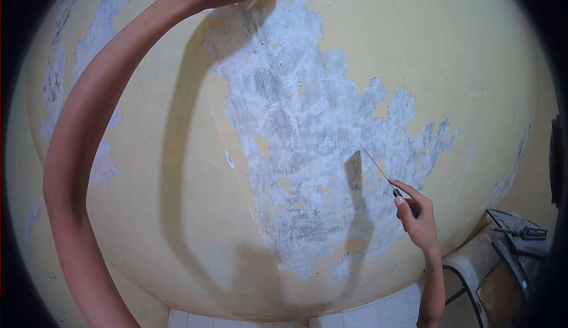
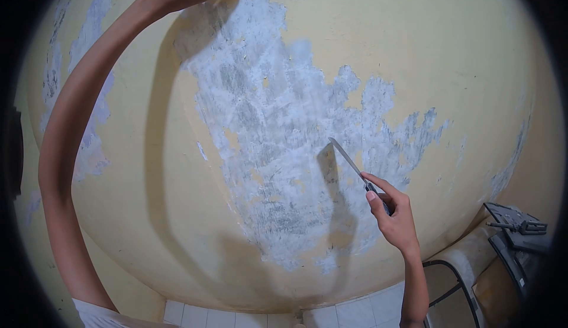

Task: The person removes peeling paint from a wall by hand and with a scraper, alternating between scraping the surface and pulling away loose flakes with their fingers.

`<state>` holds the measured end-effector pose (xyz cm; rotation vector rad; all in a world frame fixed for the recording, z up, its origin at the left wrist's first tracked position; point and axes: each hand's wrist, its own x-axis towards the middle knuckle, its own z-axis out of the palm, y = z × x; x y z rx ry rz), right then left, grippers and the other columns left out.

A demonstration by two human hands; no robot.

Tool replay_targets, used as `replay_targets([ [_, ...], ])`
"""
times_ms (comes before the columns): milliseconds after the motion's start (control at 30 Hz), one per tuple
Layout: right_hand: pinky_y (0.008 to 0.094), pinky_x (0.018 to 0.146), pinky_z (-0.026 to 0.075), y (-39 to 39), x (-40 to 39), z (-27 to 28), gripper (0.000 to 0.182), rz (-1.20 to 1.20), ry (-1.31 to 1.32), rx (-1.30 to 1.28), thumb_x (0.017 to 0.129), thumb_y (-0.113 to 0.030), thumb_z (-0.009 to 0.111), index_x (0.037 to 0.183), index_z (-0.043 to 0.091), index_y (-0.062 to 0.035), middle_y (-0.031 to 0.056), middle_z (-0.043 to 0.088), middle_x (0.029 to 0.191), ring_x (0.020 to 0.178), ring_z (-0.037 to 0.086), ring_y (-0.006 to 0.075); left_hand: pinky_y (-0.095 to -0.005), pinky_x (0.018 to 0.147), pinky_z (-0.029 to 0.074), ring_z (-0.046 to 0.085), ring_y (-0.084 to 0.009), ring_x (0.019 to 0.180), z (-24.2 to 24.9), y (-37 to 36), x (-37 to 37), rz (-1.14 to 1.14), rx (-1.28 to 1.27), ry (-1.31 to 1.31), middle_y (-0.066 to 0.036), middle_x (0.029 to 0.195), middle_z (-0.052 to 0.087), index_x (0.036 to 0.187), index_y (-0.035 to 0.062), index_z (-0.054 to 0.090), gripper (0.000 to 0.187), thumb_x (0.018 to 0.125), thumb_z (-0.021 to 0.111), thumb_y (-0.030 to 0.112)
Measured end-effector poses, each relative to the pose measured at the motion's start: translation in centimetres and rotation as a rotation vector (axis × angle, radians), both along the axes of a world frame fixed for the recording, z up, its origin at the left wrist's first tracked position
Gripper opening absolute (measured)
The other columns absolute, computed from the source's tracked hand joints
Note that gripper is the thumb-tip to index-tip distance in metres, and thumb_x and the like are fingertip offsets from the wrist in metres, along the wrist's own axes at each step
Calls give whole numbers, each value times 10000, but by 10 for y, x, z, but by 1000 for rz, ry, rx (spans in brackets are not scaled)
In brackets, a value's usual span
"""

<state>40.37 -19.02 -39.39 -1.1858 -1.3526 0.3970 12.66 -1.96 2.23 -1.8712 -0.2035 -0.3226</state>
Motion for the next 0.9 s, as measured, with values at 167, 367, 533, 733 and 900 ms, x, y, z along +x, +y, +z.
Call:
replay_targets([
  [167,241,526,259,6,-2,-1,381,14,0,4,1006,-226,598,1361,621,-87,-56,449,614,565,343,43,-375,932,561,620,-265,1051,-14,5,6,-98,95,82,-124,1156,583,1206,30,558,224,1021,541,156],
  [367,235,529,292,6,-20,12,369,-80,-102,60,1002,-185,607,1353,623,-73,-28,524,651,592,376,34,-330,1035,549,631,-204,1164,-52,39,8,-359,370,31,-37,1279,645,1211,101,654,338,887,721,167],
  [533,260,555,422,32,-74,95,341,-233,-197,434,990,-106,603,1325,629,-43,68,650,748,611,490,61,-359,969,569,658,-200,1090,-112,52,-6,-535,-31,273,-56,1212,686,1145,106,677,309,846,751,118],
  [733,326,567,463,94,-108,171,328,-353,-272,694,989,-137,576,1284,637,-6,230,643,714,556,591,241,-373,748,562,684,-216,881,-252,5,-68,-657,-192,-91,-107,1073,699,958,53,677,187,785,747,75],
  [900,371,561,453,95,-124,170,343,-423,-303,659,988,-149,564,1271,633,30,228,619,664,523,567,271,-354,810,545,661,-176,953,-419,-17,-139,-555,-447,-187,-48,1112,688,1004,153,709,191,815,720,131],
])
